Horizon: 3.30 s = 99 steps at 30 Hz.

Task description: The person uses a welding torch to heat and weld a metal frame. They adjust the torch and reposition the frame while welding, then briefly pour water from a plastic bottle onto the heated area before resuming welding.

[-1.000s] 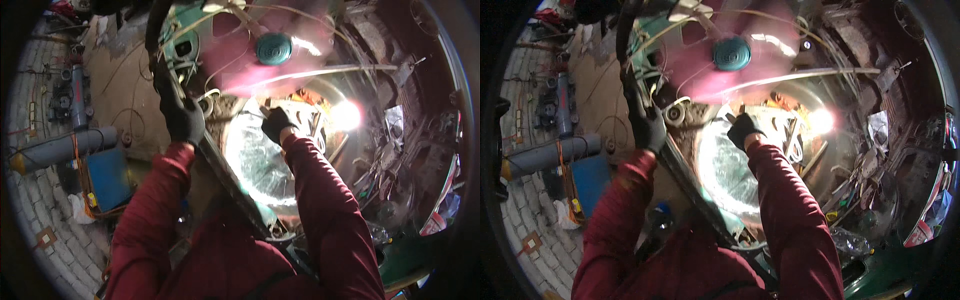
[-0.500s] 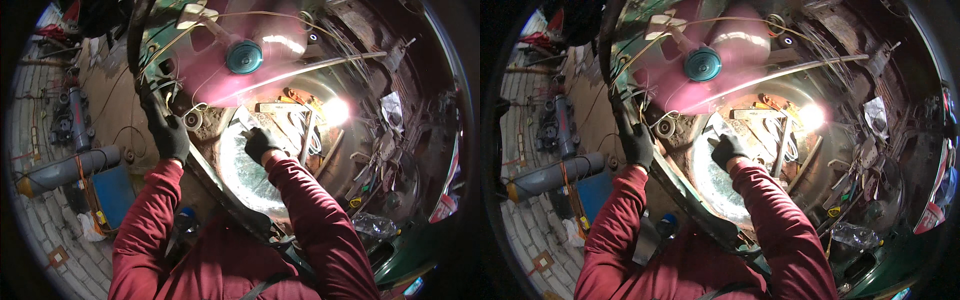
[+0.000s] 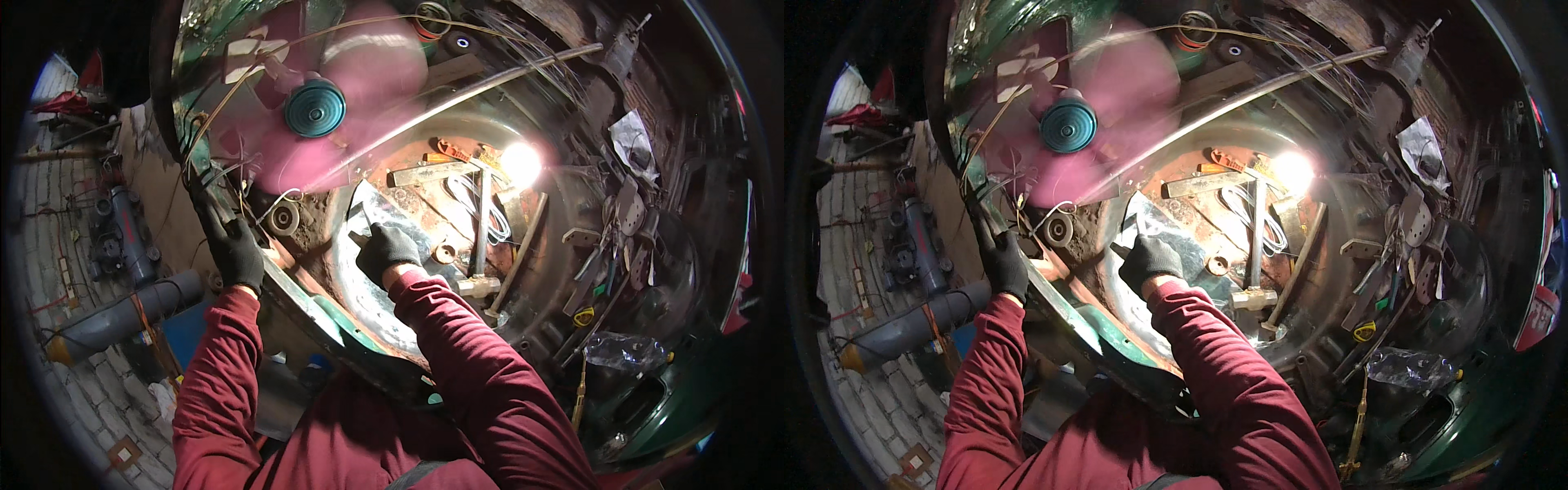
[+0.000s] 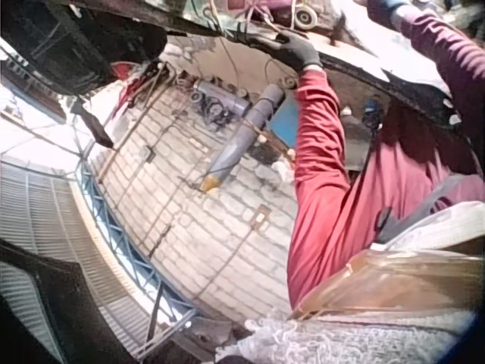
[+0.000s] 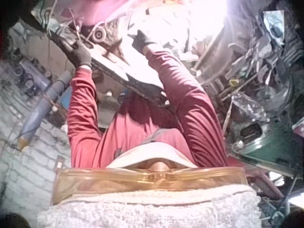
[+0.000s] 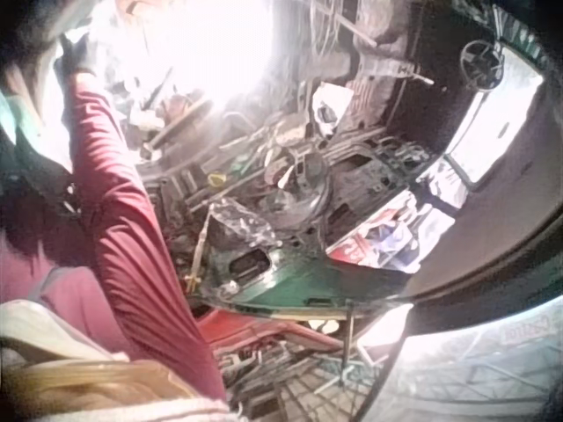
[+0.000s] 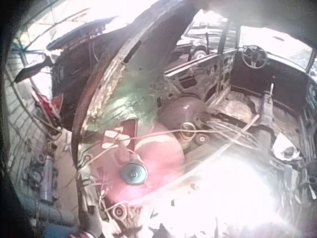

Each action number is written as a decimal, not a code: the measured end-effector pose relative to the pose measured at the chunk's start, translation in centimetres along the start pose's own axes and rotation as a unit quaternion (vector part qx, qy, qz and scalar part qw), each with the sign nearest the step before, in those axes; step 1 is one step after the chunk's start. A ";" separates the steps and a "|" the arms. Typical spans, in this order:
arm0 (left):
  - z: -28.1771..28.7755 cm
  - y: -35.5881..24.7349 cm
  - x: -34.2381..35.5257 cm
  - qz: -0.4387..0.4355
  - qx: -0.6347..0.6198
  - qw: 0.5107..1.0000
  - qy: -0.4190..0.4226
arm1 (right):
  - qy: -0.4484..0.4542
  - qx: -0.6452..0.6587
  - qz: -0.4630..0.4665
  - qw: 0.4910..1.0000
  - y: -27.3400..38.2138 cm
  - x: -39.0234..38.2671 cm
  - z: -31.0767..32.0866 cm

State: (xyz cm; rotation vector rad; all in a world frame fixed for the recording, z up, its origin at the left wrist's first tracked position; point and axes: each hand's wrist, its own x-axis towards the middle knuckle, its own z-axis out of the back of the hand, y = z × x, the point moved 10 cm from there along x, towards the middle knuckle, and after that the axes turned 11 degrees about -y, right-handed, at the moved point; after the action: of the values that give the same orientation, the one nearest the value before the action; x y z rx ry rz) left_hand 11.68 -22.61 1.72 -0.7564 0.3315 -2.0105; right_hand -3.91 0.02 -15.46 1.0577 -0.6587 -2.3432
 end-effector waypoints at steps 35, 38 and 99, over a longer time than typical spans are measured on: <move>-0.4 0.6 0.3 0.018 -0.007 1.000 0.020 | -0.020 0.032 0.011 0.999 -2.7 0.2 -0.5; -0.4 0.9 0.1 0.029 -0.001 0.999 0.024 | -0.016 0.025 0.019 0.999 -2.3 -0.3 -0.8; 2.3 -3.5 -1.6 -0.118 0.067 0.991 -0.003 | -0.029 0.062 0.019 0.997 -3.9 0.7 -4.6</move>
State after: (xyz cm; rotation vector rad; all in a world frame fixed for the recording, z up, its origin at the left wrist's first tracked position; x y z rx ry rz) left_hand 11.35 -19.29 4.61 -0.7440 0.1048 -2.2258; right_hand -1.62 1.55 -20.82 1.0224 -0.8494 -2.3333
